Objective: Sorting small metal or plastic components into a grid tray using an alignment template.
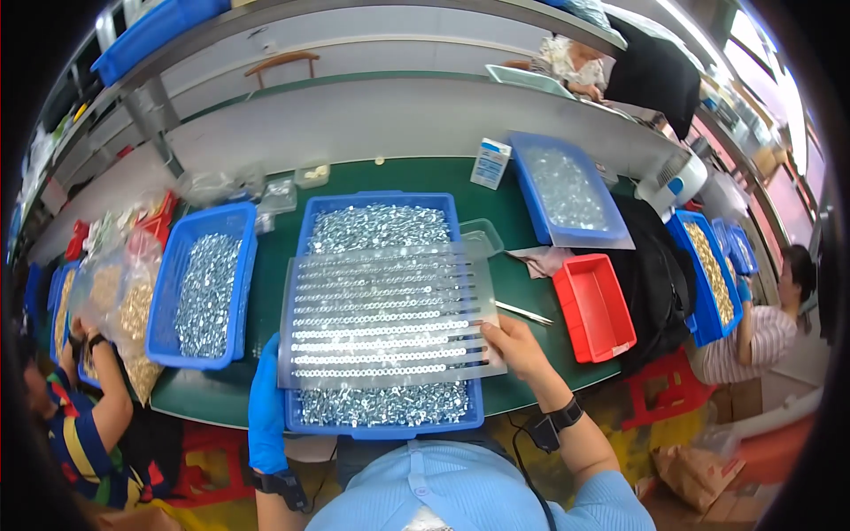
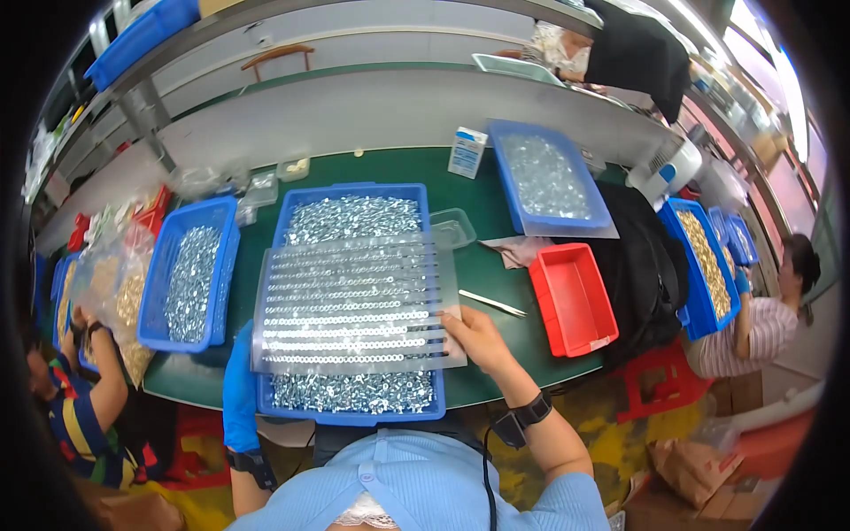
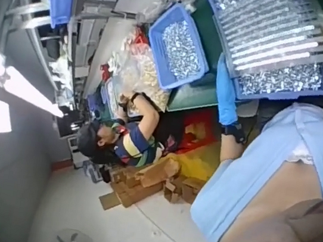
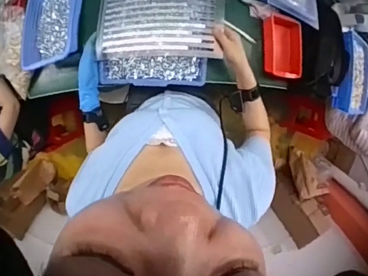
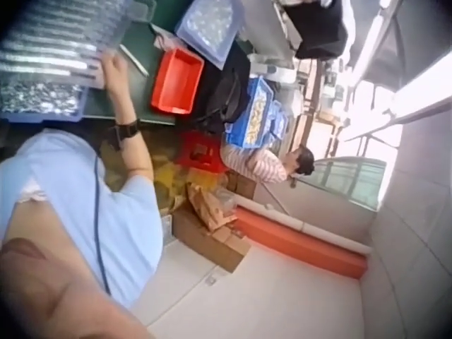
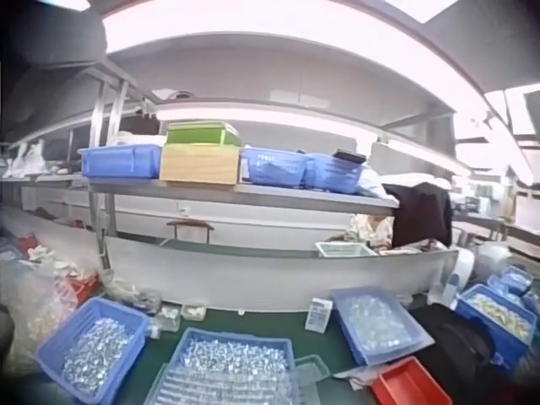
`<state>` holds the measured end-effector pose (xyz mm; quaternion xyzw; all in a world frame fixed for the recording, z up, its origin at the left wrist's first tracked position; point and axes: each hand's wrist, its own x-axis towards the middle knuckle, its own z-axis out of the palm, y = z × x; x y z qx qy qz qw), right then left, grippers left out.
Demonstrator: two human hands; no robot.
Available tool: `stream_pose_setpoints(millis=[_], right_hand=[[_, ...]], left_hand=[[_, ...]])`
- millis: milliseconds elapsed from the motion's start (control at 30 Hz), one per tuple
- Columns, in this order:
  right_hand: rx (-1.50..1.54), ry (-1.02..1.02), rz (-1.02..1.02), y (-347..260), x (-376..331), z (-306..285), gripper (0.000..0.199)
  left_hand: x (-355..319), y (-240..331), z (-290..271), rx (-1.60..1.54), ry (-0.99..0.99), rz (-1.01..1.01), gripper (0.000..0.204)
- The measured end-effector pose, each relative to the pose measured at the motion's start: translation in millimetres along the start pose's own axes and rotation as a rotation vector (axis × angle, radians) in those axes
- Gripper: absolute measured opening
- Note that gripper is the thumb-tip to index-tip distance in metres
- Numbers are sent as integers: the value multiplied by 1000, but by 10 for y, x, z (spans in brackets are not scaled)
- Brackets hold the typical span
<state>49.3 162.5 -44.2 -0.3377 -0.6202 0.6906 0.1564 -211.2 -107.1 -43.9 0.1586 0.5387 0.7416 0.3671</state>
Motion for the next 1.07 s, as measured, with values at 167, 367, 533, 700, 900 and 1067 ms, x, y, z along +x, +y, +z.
stream_pose_setpoints(millis=[167, 367, 533, 700, 900, 1067], right_hand=[[-245, 142, 22, 63, -134, -55, 26], [-151, 78, -7, 100, -116, -46, 26], [-244, 31, -73, 213, -35, -279, 27], [-843, 335, -478, 203, 57, -555, 26], [-1040, 347, -390, -11, 268, -761, 28], [-1027, 291, -192, -278, 546, -649, 32]], left_hand=[[-6, -199, 7, 221, 50, 65, 48], [58, -306, -64, -13, 86, 24, 51], [31, -281, -5, -14, 58, 20, 51], [22, -238, 69, -18, 63, 21, 53], [7, -236, -12, -28, 69, 25, 52], [0, -258, -69, 44, 118, 60, 52]])
